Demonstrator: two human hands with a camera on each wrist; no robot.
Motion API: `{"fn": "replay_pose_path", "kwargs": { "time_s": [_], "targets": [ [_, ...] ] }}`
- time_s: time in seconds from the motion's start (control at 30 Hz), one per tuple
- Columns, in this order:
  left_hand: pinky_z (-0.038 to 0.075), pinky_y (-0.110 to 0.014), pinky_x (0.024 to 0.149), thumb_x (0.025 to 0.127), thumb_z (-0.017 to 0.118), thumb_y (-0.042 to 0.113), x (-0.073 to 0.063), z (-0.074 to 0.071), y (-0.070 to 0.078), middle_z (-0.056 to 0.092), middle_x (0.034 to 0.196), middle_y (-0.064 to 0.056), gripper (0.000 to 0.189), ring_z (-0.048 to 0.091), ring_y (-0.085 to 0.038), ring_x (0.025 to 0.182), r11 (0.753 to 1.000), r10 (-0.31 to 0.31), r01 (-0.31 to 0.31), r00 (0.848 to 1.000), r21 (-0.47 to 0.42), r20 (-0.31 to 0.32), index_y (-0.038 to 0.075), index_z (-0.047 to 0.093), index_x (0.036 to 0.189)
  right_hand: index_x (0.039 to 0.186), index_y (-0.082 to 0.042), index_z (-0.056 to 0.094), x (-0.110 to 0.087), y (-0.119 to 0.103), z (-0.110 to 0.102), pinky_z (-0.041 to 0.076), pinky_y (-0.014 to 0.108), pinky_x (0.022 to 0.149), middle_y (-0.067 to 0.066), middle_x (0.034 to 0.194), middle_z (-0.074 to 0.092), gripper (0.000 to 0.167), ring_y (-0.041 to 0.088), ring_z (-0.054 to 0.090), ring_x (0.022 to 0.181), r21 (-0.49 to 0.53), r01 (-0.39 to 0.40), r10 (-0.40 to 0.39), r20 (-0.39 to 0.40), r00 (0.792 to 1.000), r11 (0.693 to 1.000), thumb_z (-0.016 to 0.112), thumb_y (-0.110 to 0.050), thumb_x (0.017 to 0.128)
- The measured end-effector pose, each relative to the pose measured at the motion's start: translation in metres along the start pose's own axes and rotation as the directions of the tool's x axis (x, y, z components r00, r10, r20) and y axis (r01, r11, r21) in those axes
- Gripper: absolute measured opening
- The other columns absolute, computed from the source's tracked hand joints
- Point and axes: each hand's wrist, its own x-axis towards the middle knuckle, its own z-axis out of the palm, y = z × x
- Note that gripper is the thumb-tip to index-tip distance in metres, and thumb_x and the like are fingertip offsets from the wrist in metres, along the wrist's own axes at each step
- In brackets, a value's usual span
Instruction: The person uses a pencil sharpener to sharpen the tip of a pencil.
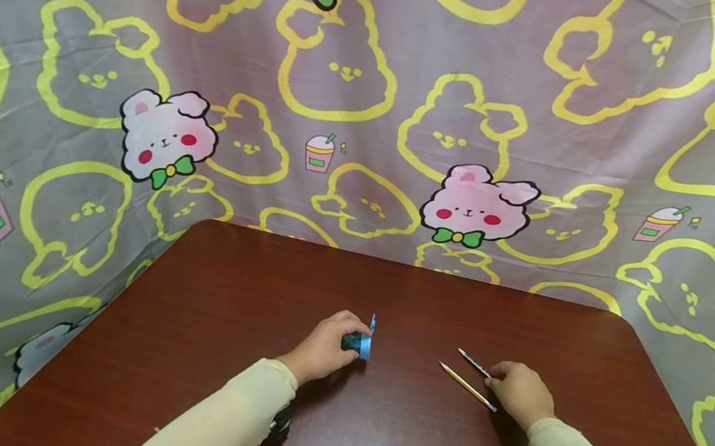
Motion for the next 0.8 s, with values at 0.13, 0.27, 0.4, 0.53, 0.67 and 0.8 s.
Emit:
{"fn": "replay_pose_path", "kwargs": {
  "time_s": [0.13, 0.27, 0.4, 0.53, 0.67, 0.8],
  "targets": [
    [0.050, -0.039, 0.091, 0.079, 0.072, -0.007, 0.001, 0.002, 0.001, 0.059, 0.111, -0.008, 0.034, 0.058, -0.025, 0.104, 1.000, -0.005, 0.005, 1.000, -0.006, 0.011, 0.001, 0.068, 0.112, 0.096, -0.005, 0.071, 0.000, 0.000, 0.000, 0.049, 0.048, 0.065, 0.014, 0.095, 0.070, 0.016, 0.033, 0.064, 0.085, -0.001, -0.004, 0.004, -0.005, 1.000, 1.000, 0.067, -0.015, 0.085],
    [0.049, -0.039, 0.091, 0.077, 0.072, -0.008, 0.002, 0.005, 0.000, 0.059, 0.110, -0.009, 0.034, 0.058, -0.025, 0.104, 1.000, 0.006, -0.006, 1.000, -0.001, 0.009, 0.000, 0.068, 0.110, 0.097, -0.005, 0.071, 0.000, 0.001, 0.001, 0.049, 0.047, 0.065, 0.014, 0.095, 0.070, 0.016, 0.032, 0.064, 0.085, -0.002, -0.009, 0.009, -0.002, 1.000, 1.000, 0.067, -0.015, 0.085],
    [0.049, -0.039, 0.091, 0.078, 0.072, -0.008, 0.003, 0.007, 0.000, 0.059, 0.110, -0.008, 0.034, 0.058, -0.025, 0.104, 1.000, 0.005, -0.005, 1.000, 0.003, 0.009, 0.000, 0.068, 0.111, 0.098, -0.004, 0.071, 0.000, 0.001, 0.001, 0.049, 0.047, 0.065, 0.014, 0.095, 0.070, 0.017, 0.032, 0.065, 0.084, 0.000, -0.010, 0.010, -0.003, 1.000, 1.000, 0.067, -0.015, 0.085],
    [0.050, -0.038, 0.090, 0.079, 0.071, -0.008, 0.004, 0.008, -0.001, 0.059, 0.110, -0.007, 0.034, 0.058, -0.024, 0.104, 1.000, -0.004, 0.004, 1.000, 0.004, 0.017, 0.001, 0.068, 0.112, 0.097, -0.004, 0.072, 0.000, 0.000, 0.001, 0.049, 0.047, 0.065, 0.013, 0.092, 0.070, 0.016, 0.030, 0.065, 0.082, 0.001, -0.008, 0.008, -0.006, 1.000, 1.000, 0.068, -0.015, 0.085],
    [0.050, -0.038, 0.089, 0.079, 0.071, -0.008, 0.004, 0.010, -0.001, 0.059, 0.110, -0.006, 0.035, 0.058, -0.024, 0.103, 1.000, -0.002, 0.002, 1.000, 0.006, 0.019, 0.002, 0.068, 0.113, 0.098, -0.005, 0.072, 0.000, 0.000, 0.000, 0.050, 0.046, 0.065, 0.010, 0.090, 0.070, 0.017, 0.027, 0.064, 0.081, 0.007, -0.014, 0.014, 0.003, 1.000, 1.000, 0.068, -0.015, 0.085],
    [0.050, -0.038, 0.089, 0.080, 0.071, -0.007, 0.005, 0.011, -0.002, 0.059, 0.111, -0.006, 0.035, 0.058, -0.024, 0.104, 1.000, -0.011, 0.011, 1.000, 0.003, 0.026, 0.002, 0.068, 0.114, 0.099, -0.005, 0.072, 0.000, 0.001, 0.001, 0.050, 0.047, 0.066, 0.010, 0.091, 0.070, 0.017, 0.027, 0.064, 0.081, 0.007, -0.012, 0.012, 0.004, 1.000, 1.000, 0.068, -0.014, 0.086]
  ]
}}
